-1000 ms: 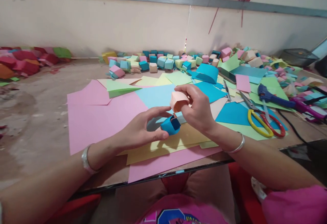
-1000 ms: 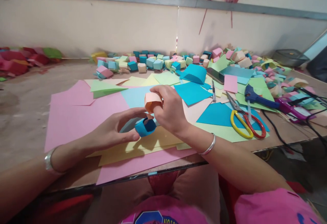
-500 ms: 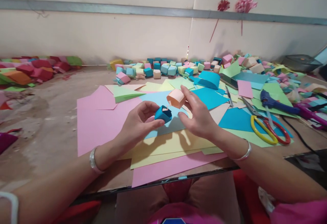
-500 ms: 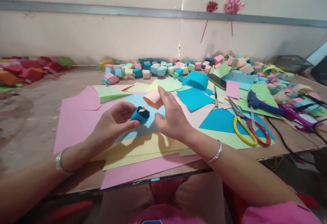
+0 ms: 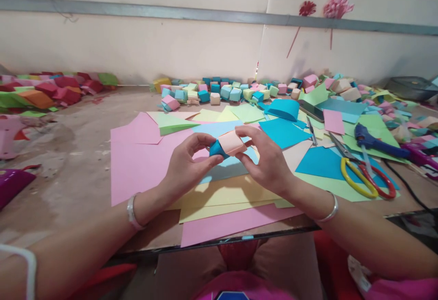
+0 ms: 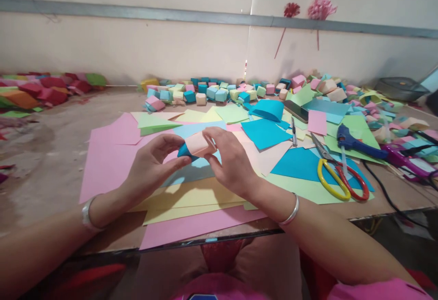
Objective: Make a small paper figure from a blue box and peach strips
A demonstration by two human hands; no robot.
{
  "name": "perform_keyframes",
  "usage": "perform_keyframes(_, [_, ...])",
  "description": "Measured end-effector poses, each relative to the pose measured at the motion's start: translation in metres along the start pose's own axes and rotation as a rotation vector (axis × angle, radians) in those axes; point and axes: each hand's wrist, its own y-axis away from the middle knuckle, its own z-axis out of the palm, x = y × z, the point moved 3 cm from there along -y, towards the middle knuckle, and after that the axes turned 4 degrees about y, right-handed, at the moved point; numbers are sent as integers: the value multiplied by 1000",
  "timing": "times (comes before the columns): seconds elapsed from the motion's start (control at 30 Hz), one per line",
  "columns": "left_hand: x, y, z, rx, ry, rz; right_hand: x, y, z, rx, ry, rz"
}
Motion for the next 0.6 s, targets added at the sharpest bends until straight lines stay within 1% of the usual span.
perform_keyframes(0.13, [-1, 0, -1, 14, -4, 20, 2, 0, 0, -28, -37, 18])
perform_keyframes(0.27, [2, 1, -3, 48, -97, 39, 6, 2, 2, -29, -33, 47])
perform_keyframes(0.43, [10, 0, -3, 94, -210, 18, 6, 6, 6, -48, -46, 66])
perform_keyframes(0.6, [13, -1, -2, 57, -175, 13, 3, 6, 7, -56, -47, 43])
